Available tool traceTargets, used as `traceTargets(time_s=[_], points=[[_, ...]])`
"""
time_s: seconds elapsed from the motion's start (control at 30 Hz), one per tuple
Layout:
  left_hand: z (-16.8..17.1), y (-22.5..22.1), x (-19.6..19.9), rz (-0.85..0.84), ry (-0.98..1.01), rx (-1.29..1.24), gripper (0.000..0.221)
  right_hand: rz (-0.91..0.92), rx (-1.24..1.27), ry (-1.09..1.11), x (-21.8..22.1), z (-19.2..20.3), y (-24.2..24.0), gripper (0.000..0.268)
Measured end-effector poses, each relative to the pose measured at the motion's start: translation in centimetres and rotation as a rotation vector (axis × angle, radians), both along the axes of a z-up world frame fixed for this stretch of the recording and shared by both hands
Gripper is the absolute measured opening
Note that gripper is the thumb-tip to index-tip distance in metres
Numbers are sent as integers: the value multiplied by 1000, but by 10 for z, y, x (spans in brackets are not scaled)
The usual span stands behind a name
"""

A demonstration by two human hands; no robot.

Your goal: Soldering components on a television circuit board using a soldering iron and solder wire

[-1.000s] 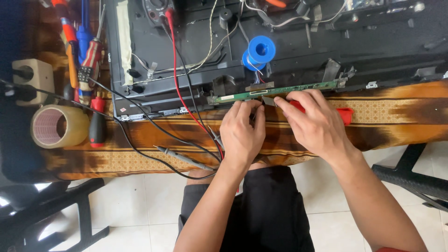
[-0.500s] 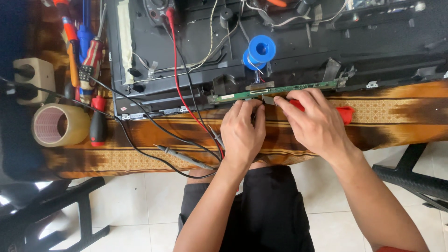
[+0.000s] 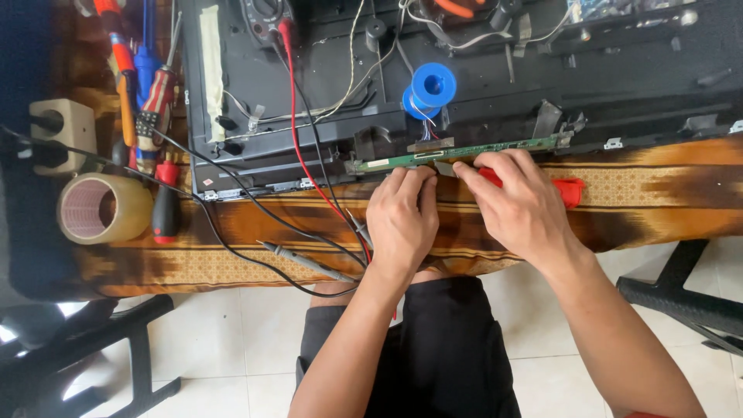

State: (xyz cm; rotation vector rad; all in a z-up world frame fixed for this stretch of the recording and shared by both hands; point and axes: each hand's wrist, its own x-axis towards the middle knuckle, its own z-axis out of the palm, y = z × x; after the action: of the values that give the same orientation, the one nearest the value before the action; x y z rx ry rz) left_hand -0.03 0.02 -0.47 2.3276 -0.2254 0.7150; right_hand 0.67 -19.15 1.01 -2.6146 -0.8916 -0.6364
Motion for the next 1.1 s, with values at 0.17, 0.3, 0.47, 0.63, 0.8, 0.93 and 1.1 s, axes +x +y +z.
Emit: traceTargets(time_s=[0.17,0.3,0.47,0.63,0.8,0.93,1.1], points=[[-3,-1,-4,-8,-12,42,4,-13,-3,-30,1,-2,2,27],[2,-1,-5,23,-12,-21,6,0,12,-62,0,-2,2,25],[9,1,-8,31,-6,-85,7,-20,74,-176,-1,-15,0,26],[8,1,-7,26,-14,-90,8,-38,103,-197,-1,-17,-1,28],[13,2,-7,25,-53,-107,9,-30,143,-224,-1,-16,0,24],[20,1,-10,5,-99,-145,8,-48,182,-256,-2,-6,4,23],[32,3,-18,-93,-134,-357,10,-45,247,-255,-4,1,6,22]])
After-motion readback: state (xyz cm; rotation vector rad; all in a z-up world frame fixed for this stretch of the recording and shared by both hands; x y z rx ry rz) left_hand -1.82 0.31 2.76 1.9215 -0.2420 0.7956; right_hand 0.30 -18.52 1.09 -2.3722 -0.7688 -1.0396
